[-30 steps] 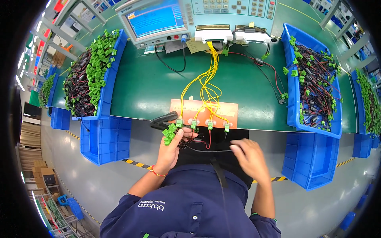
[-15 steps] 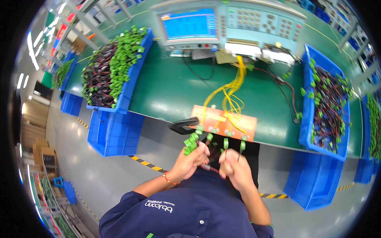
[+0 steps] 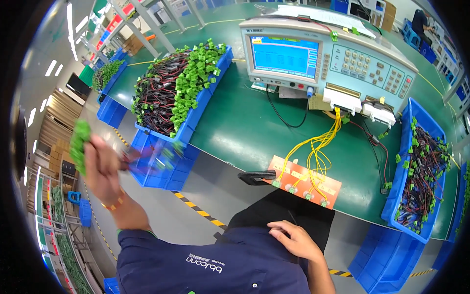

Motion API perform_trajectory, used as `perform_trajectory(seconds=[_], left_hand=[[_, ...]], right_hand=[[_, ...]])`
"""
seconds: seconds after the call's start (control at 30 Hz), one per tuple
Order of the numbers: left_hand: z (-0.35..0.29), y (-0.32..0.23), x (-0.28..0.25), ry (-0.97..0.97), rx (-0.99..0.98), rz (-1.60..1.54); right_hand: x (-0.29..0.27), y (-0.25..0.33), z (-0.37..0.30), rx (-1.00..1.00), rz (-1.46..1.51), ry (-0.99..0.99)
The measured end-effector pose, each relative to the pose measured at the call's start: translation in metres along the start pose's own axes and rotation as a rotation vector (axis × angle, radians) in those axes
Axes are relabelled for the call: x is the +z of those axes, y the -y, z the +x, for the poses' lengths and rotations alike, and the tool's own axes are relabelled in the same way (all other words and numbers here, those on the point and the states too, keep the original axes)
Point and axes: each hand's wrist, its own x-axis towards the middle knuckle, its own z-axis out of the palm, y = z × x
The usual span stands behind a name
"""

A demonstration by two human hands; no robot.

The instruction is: The person assembles wire harness components by attaching green connectors to cables, then tests the assembled wire harnesses on a testing fixture.

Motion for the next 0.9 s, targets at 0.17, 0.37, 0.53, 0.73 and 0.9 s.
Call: perform_trajectory(seconds=[0.17, 0.37, 0.53, 0.73, 0.9], left_hand=[[0.152, 0.035, 0.014, -0.010, 0.622, 0.934], [0.265, 0.183, -0.006, 0.199, 0.508, 1.383], [0.280, 0.298, -0.033, 0.313, -0.259, 0.866], [0.281, 0.293, 0.011, 0.438, -0.242, 0.931], [0.277, 0.290, -0.032, 0.380, 0.013, 1.116]], right_hand=[[-0.005, -0.013, 0.003, -0.003, -0.136, -0.172], [-0.004, -0.013, -0.009, -0.024, -0.365, -0.220], [-0.019, -0.018, -0.035, 0.009, -0.407, -0.289], [-0.060, 0.038, -0.097, -0.081, -0.259, -0.567], [-0.123, 0.095, -0.133, -0.142, -0.429, -1.027]])
